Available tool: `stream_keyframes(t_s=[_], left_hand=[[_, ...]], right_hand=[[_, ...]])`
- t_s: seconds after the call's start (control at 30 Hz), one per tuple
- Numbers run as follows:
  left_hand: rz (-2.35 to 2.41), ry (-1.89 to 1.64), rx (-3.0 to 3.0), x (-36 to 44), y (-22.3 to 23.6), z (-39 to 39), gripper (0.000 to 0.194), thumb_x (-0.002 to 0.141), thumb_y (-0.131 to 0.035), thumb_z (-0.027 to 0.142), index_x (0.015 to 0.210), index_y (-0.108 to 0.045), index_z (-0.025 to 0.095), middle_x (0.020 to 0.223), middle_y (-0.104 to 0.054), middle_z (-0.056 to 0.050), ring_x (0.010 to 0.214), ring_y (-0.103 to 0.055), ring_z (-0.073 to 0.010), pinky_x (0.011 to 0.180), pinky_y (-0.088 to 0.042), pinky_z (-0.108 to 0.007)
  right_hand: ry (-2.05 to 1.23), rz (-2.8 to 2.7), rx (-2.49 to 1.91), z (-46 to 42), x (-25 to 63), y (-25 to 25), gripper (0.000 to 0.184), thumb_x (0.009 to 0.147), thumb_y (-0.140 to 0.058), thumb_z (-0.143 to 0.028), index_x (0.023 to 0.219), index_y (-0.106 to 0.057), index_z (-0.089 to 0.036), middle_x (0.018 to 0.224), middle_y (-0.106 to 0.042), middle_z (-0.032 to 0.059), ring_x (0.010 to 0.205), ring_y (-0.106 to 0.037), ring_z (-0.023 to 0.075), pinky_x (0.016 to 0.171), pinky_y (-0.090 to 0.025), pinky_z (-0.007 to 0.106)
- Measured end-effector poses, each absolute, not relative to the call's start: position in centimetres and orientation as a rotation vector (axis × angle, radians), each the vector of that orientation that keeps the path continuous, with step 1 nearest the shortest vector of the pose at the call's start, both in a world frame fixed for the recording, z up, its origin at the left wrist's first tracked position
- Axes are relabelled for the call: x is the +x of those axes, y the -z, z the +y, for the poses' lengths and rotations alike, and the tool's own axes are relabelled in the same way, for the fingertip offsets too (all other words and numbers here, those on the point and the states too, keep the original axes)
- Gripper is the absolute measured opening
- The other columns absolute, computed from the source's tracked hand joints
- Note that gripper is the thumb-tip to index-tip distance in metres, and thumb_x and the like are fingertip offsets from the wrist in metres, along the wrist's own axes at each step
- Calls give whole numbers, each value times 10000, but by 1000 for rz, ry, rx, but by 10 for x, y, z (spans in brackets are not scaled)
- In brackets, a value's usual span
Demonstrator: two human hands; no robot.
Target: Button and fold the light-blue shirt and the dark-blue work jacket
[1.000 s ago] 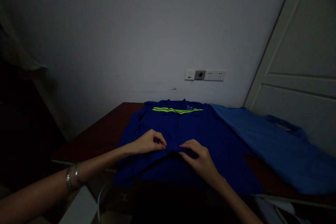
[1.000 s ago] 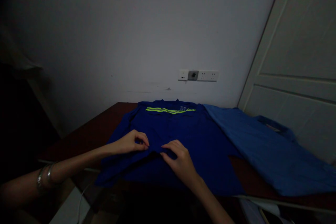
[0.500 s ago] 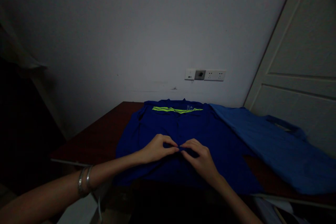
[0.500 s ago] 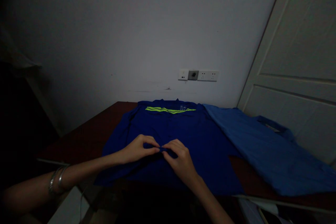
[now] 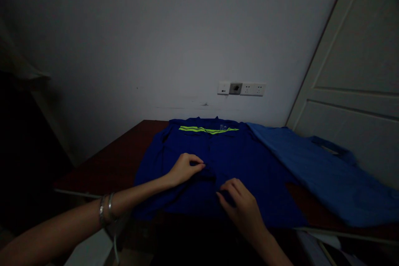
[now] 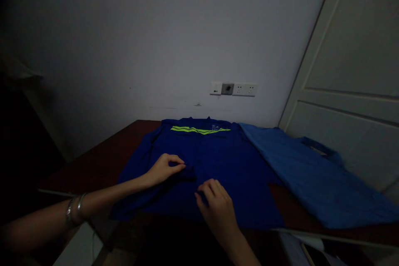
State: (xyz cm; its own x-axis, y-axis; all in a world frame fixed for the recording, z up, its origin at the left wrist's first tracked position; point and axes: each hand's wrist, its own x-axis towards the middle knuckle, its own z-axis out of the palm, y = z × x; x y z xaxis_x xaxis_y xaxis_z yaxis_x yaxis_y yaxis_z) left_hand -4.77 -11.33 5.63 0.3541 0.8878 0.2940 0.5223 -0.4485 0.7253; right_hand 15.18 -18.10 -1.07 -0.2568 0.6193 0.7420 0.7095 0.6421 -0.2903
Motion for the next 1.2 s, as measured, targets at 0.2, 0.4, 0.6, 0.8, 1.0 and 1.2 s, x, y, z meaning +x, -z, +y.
stream_keyframes(t_s=[0.2, 0.4, 0.6, 0.8, 1.0, 1.2], left_hand=[[1275, -923, 2107, -47, -53, -104, 165, 750, -571, 244, 784, -705, 154, 812, -712, -15, 790, -619, -164, 739, -443, -241], [1299, -959, 2124, -46, -52, -101, 150, 741, -585, 229, 794, -702, 151, 838, -709, -30, 796, -617, -161, 737, -438, -243], [1285, -955, 2190, -49, -51, -102, 138, 754, -590, 233, 799, -702, 167, 863, -703, -36, 832, -605, -163, 783, -429, -261], [1134, -963, 2243, -50, -49, -105, 123, 762, -605, 213, 825, -701, 169, 860, -686, -40, 851, -583, -159, 806, -422, -263], [853, -888, 2375, -45, -52, -114, 137, 808, -583, 239, 834, -702, 175, 831, -673, -45, 841, -567, -151, 817, -414, -266], [797, -877, 2395, -40, -53, -121, 164, 830, -564, 253, 849, -699, 162, 837, -669, -57, 839, -565, -153, 808, -416, -269]], right_hand=[[385, -2146, -1092, -189, 131, 19, 258, 814, -524, -204, 1062, -585, -244, 754, -579, 45, 685, -537, 168, 594, -437, 276], [518, -2167, -1157, -188, 124, 19, 94, 750, -574, -185, 822, -624, -218, 695, -575, 59, 681, -529, 189, 536, -405, 267], [309, -2071, -1199, -185, 138, 17, 65, 793, -540, -240, 763, -593, -218, 707, -610, 42, 647, -583, 169, 525, -428, 248], [-341, -1888, -1118, -166, 163, 2, 232, 761, -486, -146, 909, -647, -223, 843, -674, 25, 696, -629, 158, 608, -505, 263], [-775, -1466, -1059, -143, 176, -16, 318, 682, -649, -305, 965, -649, -159, 866, -692, 69, 717, -650, 174, 656, -529, 282], [-875, -1374, -1032, -135, 169, -29, 322, 632, -706, -367, 876, -669, -160, 792, -700, 71, 759, -662, 198, 704, -527, 297]])
